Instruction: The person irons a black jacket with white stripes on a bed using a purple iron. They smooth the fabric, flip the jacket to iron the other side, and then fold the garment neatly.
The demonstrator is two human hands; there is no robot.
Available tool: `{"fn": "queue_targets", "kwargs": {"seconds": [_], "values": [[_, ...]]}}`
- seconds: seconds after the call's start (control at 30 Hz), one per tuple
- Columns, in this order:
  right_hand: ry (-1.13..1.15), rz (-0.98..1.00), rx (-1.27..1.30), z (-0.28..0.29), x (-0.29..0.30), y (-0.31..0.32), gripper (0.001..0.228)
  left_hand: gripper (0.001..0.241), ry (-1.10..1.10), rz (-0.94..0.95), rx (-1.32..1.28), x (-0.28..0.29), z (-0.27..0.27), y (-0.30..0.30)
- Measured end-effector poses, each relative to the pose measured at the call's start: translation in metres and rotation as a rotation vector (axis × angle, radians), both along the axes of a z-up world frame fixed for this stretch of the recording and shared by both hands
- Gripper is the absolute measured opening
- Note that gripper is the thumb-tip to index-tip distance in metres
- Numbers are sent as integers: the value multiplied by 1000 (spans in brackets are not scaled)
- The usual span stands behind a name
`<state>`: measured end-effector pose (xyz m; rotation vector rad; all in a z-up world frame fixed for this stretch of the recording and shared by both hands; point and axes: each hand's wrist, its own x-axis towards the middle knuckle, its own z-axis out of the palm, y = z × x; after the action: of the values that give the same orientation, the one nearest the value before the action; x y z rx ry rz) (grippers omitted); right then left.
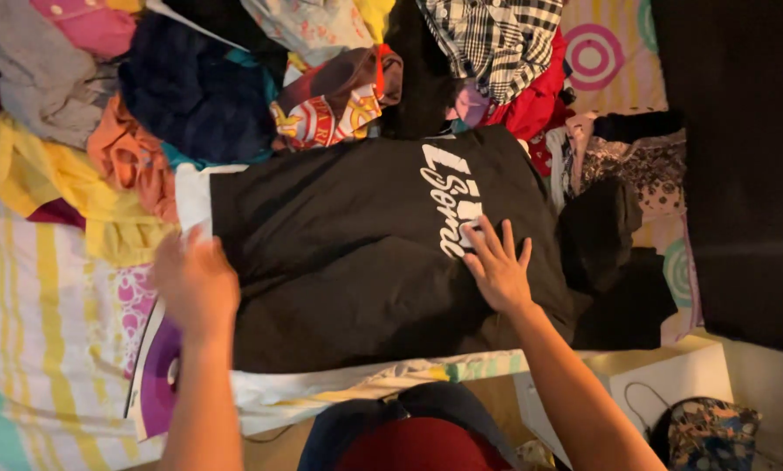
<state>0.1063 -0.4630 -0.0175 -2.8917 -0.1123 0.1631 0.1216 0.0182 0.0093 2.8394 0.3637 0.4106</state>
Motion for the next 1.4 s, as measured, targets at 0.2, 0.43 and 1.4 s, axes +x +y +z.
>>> {"fn": "queue_targets", "kwargs": {"seconds": [0.2, 0.43, 1.4], "values": [[22, -91, 69, -26, 90, -38, 59, 44, 13, -342, 14, 97, -9, -93], [144, -347, 104, -67, 203, -80, 77, 81, 379, -309, -29, 144, -61, -70], [176, -185, 755, 42, -22, -148, 23, 29, -25, -461, -65, -26, 25, -14]]}}
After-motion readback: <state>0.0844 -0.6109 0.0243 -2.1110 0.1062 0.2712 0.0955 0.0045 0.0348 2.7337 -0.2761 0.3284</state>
